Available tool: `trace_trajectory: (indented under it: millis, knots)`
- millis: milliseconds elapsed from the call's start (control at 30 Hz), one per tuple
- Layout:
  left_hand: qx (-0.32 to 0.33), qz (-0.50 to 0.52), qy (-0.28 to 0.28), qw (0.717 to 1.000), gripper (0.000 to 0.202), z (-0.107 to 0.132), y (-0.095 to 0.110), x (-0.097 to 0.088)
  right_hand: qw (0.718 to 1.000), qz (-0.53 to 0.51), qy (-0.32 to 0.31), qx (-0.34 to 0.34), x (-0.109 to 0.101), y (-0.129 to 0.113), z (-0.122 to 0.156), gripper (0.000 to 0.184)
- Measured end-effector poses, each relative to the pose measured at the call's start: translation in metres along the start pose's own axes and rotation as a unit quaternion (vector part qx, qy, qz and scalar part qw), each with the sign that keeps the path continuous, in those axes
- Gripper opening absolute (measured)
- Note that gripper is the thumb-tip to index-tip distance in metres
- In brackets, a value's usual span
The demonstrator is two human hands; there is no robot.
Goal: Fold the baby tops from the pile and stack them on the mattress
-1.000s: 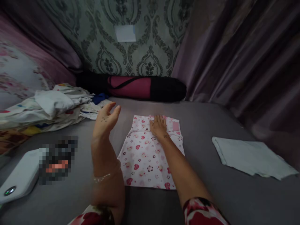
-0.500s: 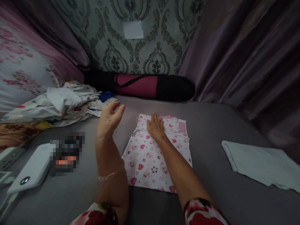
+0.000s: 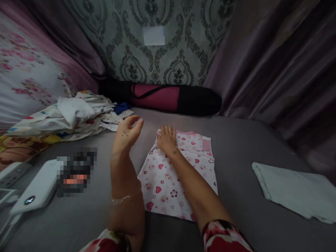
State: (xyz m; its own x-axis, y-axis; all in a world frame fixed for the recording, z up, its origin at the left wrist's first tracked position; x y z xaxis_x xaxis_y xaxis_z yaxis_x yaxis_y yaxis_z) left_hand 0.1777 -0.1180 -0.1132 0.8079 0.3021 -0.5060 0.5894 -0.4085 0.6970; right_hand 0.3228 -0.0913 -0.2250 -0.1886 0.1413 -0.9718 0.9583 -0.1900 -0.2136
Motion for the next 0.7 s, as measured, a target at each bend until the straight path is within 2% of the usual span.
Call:
trace_trajectory:
  millis: [100,200,300,400,467,533,700]
  knots:
    - [0.007,0.007,-0.009,1.0,0.038,0.0,-0.002,0.002,0.999,-0.015,0.004,-0.035,0.005,-0.019,0.001,0.059]
    - [0.005,0.002,-0.011,1.0,0.038,-0.001,-0.006,0.005,0.999,-0.02,-0.013,-0.026,0.012,-0.028,0.004,0.058]
    - [0.005,-0.012,-0.013,1.0,0.039,-0.001,-0.01,0.009,0.999,-0.026,-0.023,-0.018,0.013,-0.03,0.005,0.057]
    - [0.015,-0.013,-0.032,0.999,0.041,-0.002,-0.012,0.015,0.997,-0.048,-0.062,-0.026,0.004,-0.023,0.001,0.057]
    - [0.02,-0.008,-0.051,0.998,0.041,-0.002,-0.011,0.021,0.995,-0.07,-0.072,-0.02,-0.007,-0.011,-0.003,0.058]
    - [0.019,-0.008,-0.073,0.997,0.041,-0.003,-0.011,0.028,0.996,-0.074,-0.048,0.019,-0.019,0.013,-0.005,0.06]
    - [-0.005,-0.022,-0.152,0.988,0.038,-0.002,-0.012,0.056,0.983,0.0,0.009,0.183,-0.037,0.102,0.005,0.064]
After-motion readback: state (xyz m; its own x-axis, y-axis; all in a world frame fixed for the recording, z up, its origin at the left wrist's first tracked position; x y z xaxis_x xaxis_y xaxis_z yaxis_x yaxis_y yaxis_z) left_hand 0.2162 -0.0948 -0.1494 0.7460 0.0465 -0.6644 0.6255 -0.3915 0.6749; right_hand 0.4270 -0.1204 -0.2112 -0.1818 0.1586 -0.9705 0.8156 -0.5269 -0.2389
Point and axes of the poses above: each hand's wrist, its own z-axis away from the middle knuckle, its own x-axis out of the palm, y = z × x, the point moved 1 cm from there along -z, towards the middle knuckle, and after that the axes turned 15 degrees about x, right-handed, at the moved point
